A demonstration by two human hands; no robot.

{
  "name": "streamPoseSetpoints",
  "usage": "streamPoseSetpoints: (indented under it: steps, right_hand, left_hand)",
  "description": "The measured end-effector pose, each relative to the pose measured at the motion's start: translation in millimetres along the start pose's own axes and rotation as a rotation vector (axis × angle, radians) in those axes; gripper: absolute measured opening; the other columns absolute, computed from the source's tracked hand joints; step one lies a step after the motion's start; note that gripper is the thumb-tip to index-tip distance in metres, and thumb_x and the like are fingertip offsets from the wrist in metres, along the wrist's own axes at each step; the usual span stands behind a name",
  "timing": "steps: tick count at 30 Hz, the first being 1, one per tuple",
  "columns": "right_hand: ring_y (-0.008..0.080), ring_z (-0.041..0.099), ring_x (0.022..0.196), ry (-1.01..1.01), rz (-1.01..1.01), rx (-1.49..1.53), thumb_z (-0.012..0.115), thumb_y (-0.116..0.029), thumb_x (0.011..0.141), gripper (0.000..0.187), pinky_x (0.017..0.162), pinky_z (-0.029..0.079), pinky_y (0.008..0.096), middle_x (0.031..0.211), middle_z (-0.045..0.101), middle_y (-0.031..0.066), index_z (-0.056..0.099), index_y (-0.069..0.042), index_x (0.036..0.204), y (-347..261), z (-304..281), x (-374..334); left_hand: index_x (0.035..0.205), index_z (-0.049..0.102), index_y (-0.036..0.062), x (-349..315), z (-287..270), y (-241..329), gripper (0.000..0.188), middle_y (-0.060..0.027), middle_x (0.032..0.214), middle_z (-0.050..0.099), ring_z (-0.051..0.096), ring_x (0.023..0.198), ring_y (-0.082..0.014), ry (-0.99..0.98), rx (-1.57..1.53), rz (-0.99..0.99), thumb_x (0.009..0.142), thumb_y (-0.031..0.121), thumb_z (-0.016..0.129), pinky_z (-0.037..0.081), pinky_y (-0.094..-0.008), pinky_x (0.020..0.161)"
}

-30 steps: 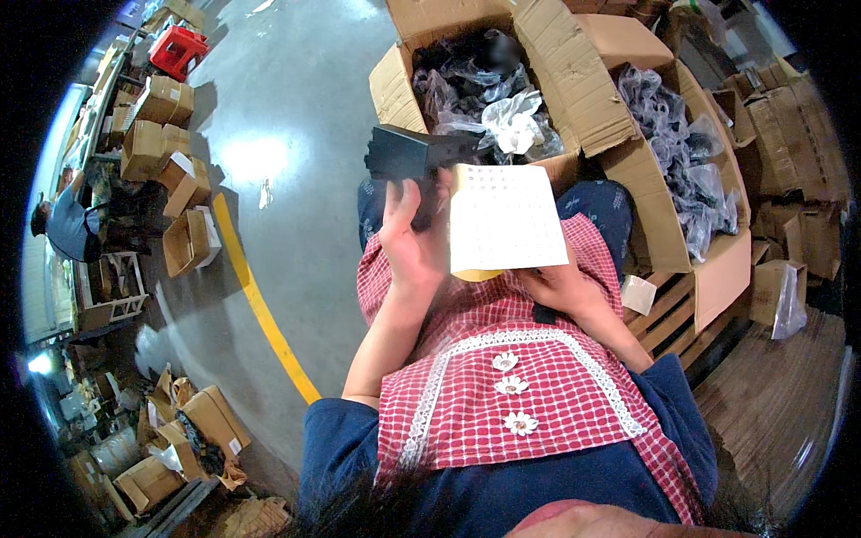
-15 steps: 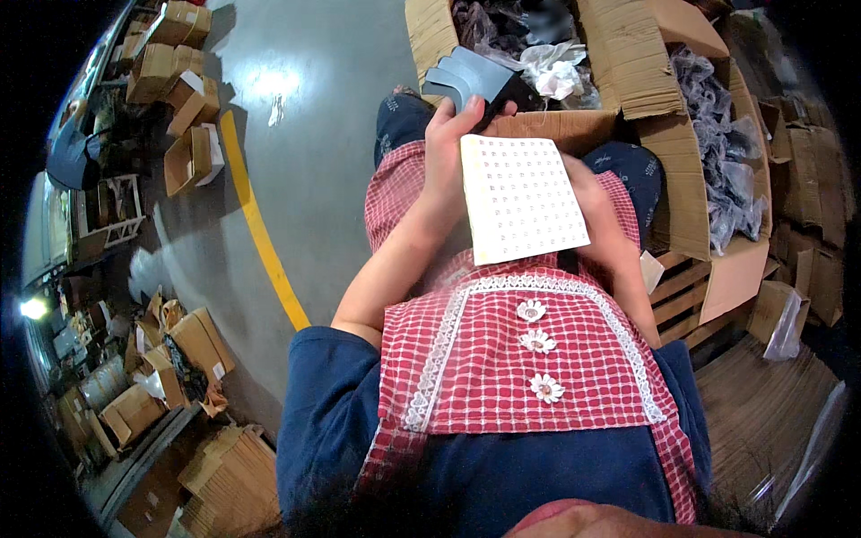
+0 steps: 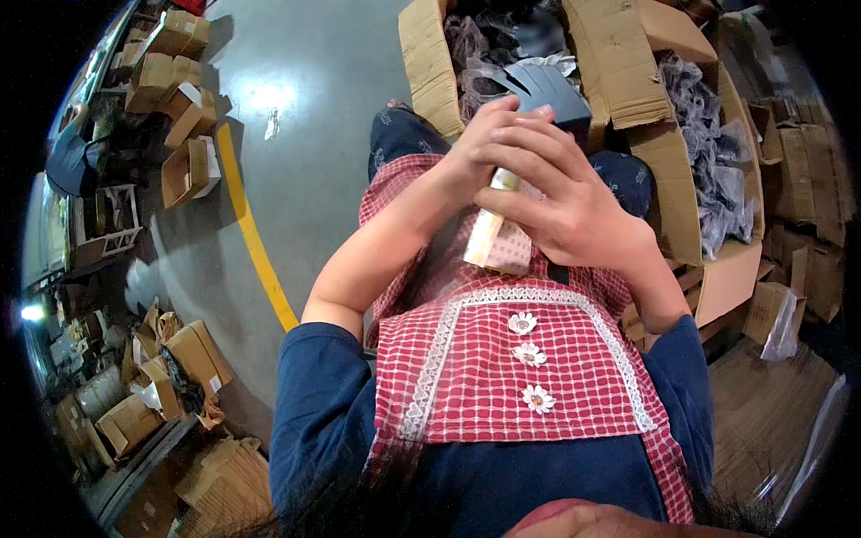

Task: The person wipes black plastic components with a white cloth, peels small paper labels from a sheet to attach them to the components, and then places the items into a plastic bag and a cardboard box.

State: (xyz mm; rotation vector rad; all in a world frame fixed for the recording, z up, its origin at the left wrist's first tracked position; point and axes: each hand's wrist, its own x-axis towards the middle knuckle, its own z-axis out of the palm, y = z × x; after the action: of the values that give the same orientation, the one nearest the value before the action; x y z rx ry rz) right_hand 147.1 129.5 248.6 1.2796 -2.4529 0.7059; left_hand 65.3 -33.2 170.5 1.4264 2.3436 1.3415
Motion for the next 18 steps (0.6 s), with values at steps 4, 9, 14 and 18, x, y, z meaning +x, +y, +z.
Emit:
streamPoseSetpoints:
  steps: [4, 9, 14, 18]
  right_hand:
    - [0.0352, 0.059, 0.116, 0.081, 0.127, -0.007, 0.071, -0.006, 0.075, 0.037, 0.100, 0.047, 0.0465, 0.121, 0.063, 0.0155, 0.063, -0.004, 0.111, 5, -6, 3]
    - [0.0326, 0.069, 0.087, 0.199, 0.434, -0.068, 0.074, -0.012, 0.079, 0.042, 0.071, 0.056, 0.0411, 0.105, 0.068, 0.0113, 0.059, -0.007, 0.117, 15, -15, -19]
    - [0.0324, 0.070, 0.084, 0.201, 0.526, -0.052, 0.073, -0.019, 0.081, 0.045, 0.066, 0.056, 0.0395, 0.102, 0.069, 0.0106, 0.059, -0.013, 0.124, 19, 7, -33]
    - [0.0299, 0.070, 0.089, 0.277, 0.642, 0.176, 0.066, -0.024, 0.094, 0.028, 0.077, 0.056, 0.0374, 0.103, 0.071, 0.0144, 0.069, -0.007, 0.116, 24, 24, -37]
  left_hand:
    - [0.117, 0.052, -0.0010, 26, 19, 5, 0.026, -0.0116, 0.092, 0.061, 0.064, 0.086, -0.0173, 0.365, -1.592, -0.746, 0.099, 0.015, 0.062, 0.053, -0.0309, 0.068]
    - [0.114, 0.050, 0.0027, 7, 5, -16, 0.020, -0.0116, 0.094, 0.066, 0.068, 0.080, -0.0176, 0.707, -1.320, -0.618, 0.098, 0.009, 0.060, 0.058, -0.0315, 0.065]
    - [0.104, 0.049, 0.0036, -6, -8, 22, 0.014, -0.0053, 0.094, 0.062, 0.064, 0.079, -0.0121, 0.690, -1.068, -0.619, 0.098, 0.008, 0.062, 0.056, -0.0278, 0.066]
    - [0.102, 0.049, 0.0003, -15, 17, 16, 0.019, -0.0032, 0.093, 0.054, 0.055, 0.084, -0.0074, 0.680, -0.874, -0.652, 0.098, 0.012, 0.063, 0.049, -0.0234, 0.066]
